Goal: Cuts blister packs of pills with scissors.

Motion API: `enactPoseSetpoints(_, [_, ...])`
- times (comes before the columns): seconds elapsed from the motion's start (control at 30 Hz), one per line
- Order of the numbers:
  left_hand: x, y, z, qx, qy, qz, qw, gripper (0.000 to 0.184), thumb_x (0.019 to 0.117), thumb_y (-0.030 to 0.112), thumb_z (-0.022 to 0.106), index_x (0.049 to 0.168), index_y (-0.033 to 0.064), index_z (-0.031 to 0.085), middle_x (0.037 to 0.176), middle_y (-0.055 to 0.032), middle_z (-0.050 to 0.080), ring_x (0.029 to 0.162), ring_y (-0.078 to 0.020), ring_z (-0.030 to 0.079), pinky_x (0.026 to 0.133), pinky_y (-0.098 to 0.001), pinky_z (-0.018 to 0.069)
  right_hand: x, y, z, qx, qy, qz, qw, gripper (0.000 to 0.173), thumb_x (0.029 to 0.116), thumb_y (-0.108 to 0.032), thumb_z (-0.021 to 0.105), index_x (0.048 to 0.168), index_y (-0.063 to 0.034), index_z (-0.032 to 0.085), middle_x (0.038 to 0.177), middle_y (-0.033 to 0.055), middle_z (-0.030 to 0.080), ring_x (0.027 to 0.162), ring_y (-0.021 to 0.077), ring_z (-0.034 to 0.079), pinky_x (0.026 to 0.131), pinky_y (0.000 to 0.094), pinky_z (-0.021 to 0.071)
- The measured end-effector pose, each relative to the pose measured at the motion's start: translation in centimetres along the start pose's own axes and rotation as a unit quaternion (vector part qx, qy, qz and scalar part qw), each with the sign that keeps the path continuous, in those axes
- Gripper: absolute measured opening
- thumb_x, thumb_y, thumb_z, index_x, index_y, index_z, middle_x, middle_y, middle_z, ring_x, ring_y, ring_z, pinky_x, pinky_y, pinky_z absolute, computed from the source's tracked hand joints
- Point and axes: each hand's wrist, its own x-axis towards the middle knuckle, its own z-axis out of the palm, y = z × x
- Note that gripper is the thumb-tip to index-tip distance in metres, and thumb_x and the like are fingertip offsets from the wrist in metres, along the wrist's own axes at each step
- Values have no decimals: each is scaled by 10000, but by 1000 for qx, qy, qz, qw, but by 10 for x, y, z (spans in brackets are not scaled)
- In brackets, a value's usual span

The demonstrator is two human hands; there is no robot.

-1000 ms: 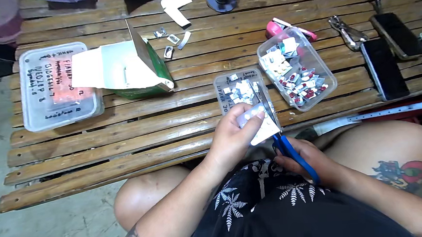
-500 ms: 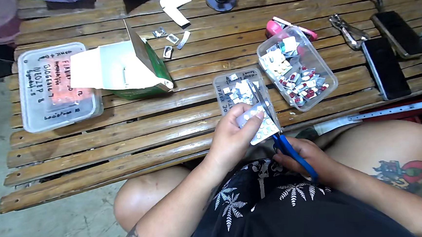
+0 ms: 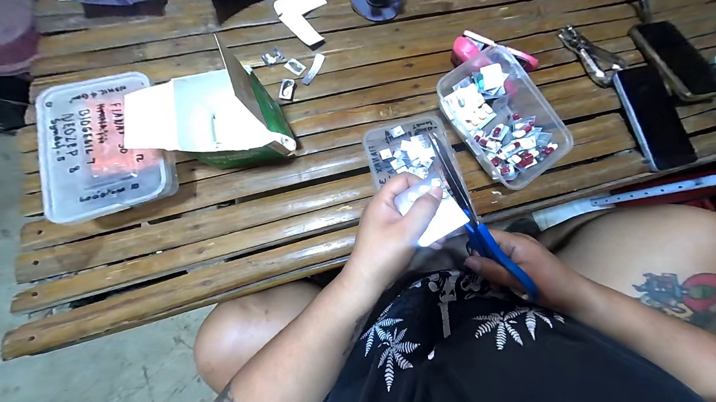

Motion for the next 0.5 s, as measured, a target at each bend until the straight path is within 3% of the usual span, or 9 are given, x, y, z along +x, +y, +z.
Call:
enactPoseSetpoints(0.1, [0,4,-4,-5,22,40,999,116,1077,191,518,1098,99,585,783,-51,681,583,-105,663,538,-246,592,-2,4,0,69,-14,-25,997,274,948,-451,670,922,-187,602,687,-140,554,592,-44,537,553,148,463])
enactPoseSetpoints(0.27, [0,16,-14,-46,63,101,992,236,1066,151,526,1295,183,480,1056,-19,680,778,-99,698,683,-235,609,-6,11,5,129,-37,-97,986,314,952,-502,660,962,-193,607,736,-167,578,648,-70,554,601,134,485])
enactPoseSetpoints(0.37, [-1,21,-18,-44,91,107,989,341,1033,54,519,1335,195,452,1089,-18,681,822,-107,706,730,-244,608,-7,18,7,133,-62,-114,983,295,962,-471,660,955,-181,609,745,-157,572,660,-80,539,604,121,466])
enactPoseSetpoints(0.5, [-2,22,-21,-27,101,130,986,348,1024,49,557,1330,194,479,1076,-1,677,844,-99,701,753,-243,606,-5,23,9,116,-65,-105,985,289,968,-448,648,962,-163,599,748,-143,570,662,-67,542,608,132,468])
